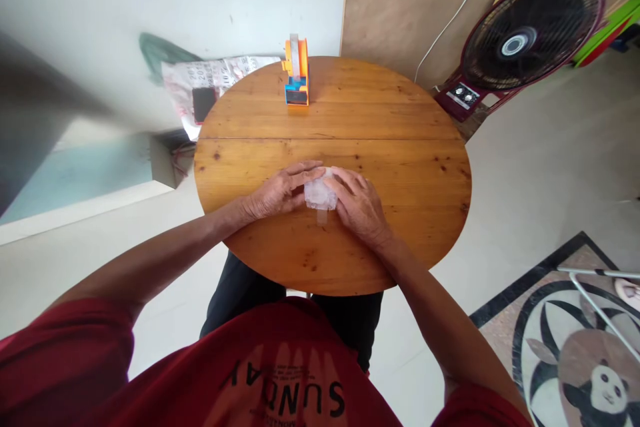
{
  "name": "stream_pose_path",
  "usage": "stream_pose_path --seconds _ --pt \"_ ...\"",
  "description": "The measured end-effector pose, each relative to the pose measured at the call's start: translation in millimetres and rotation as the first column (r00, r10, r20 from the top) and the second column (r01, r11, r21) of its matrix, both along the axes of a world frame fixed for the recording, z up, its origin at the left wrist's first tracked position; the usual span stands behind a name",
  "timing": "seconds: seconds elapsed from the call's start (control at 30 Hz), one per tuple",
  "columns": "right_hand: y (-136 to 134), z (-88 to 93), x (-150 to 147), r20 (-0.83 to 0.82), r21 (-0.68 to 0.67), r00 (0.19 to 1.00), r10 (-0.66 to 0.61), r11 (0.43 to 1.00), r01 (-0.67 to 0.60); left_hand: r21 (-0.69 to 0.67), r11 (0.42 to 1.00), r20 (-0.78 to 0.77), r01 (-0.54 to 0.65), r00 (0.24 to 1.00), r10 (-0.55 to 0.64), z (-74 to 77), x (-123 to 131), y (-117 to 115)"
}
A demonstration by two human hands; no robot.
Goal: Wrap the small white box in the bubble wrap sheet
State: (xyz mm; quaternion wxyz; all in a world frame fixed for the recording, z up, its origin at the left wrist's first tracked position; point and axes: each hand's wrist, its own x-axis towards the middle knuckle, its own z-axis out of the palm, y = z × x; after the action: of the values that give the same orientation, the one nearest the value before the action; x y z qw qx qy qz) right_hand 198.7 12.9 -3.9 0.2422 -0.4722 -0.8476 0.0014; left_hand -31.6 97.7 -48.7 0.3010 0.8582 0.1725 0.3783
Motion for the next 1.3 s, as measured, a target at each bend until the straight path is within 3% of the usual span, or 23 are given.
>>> stream_pose_path --seconds 0.07,0.13,0.2,0.27,0.37,0.43,0.5,0.57,0.63,0.7,0.9,1.03,1.2,1.3 --pt "1.1 2.8 0.6 -0.035 -0.018 0.999 0.002 1.0 -0.003 -0.142 0.99 0.06 0.008 0.998 0.0 6.1 3.5 -2.8" --pt "2.0 9.1 0.8 -0.082 -0.055 0.997 -0.01 0.998 0.006 -0.376 0.926 0.1 0.034 0.995 0.004 15.8 6.5 -5.3" --pt "4.7 17.8 0.8 -0.135 -0.112 0.99 -0.051 0.993 0.036 -0.619 0.782 0.106 0.07 0.994 -0.005 27.6 9.0 -5.9" --pt "10.9 26.6 0.8 -0.19 -0.204 0.976 -0.105 0.977 0.065 -0.77 0.63 0.106 0.098 0.994 -0.026 39.1 11.8 -2.9" --pt "26.4 33.6 2.1 -0.332 -0.415 0.926 -0.178 0.91 0.027 -0.898 0.439 0.049 0.035 0.999 0.019 52.4 17.9 6.2" --pt "37.7 32.0 3.9 -0.463 -0.534 0.859 -0.22 0.843 -0.071 -0.927 0.371 -0.04 -0.059 0.997 0.058 57.5 22.5 11.9" --pt "46.7 26.7 6.0 -0.571 -0.591 0.78 -0.257 0.787 -0.174 -0.905 0.397 -0.124 -0.154 0.987 0.101 59.6 26.0 15.3" --pt "52.0 21.0 8.0 -0.621 -0.613 0.728 -0.289 0.758 -0.222 -0.851 0.481 -0.156 -0.212 0.976 0.153 59.2 27.6 16.2" --pt "54.2 17.6 9.6 -0.623 -0.634 0.715 -0.317 0.739 -0.226 -0.814 0.552 -0.105 -0.179 0.981 0.164 57.7 27.6 15.5" --pt "54.8 17.7 10.2 -0.61 -0.658 0.717 -0.338 0.72 -0.221 -0.813 0.574 -0.026 -0.103 0.99 0.14 56.0 27.4 14.4" --pt "54.5 24.9 3.9 -0.561 -0.71 0.733 -0.384 0.679 -0.187 -0.87 0.492 0.082 -0.038 0.972 0.22 51.8 32.8 12.9" --pt "50.1 26.4 -1.2 -0.597 -0.709 0.685 -0.418 0.674 -0.206 -0.911 0.412 0.102 -0.009 0.963 0.248 49.6 35.4 11.9" --pt "45.3 28.3 -2.1 -0.587 -0.732 0.675 -0.447 0.65 -0.206 -0.93 0.348 0.184 0.116 0.969 0.168 49.7 28.6 9.8" --pt "45.2 27.5 -1.1 -0.577 -0.743 0.681 -0.451 0.635 -0.209 -0.915 0.36 0.238 0.183 0.964 0.114 47.0 24.2 9.0"
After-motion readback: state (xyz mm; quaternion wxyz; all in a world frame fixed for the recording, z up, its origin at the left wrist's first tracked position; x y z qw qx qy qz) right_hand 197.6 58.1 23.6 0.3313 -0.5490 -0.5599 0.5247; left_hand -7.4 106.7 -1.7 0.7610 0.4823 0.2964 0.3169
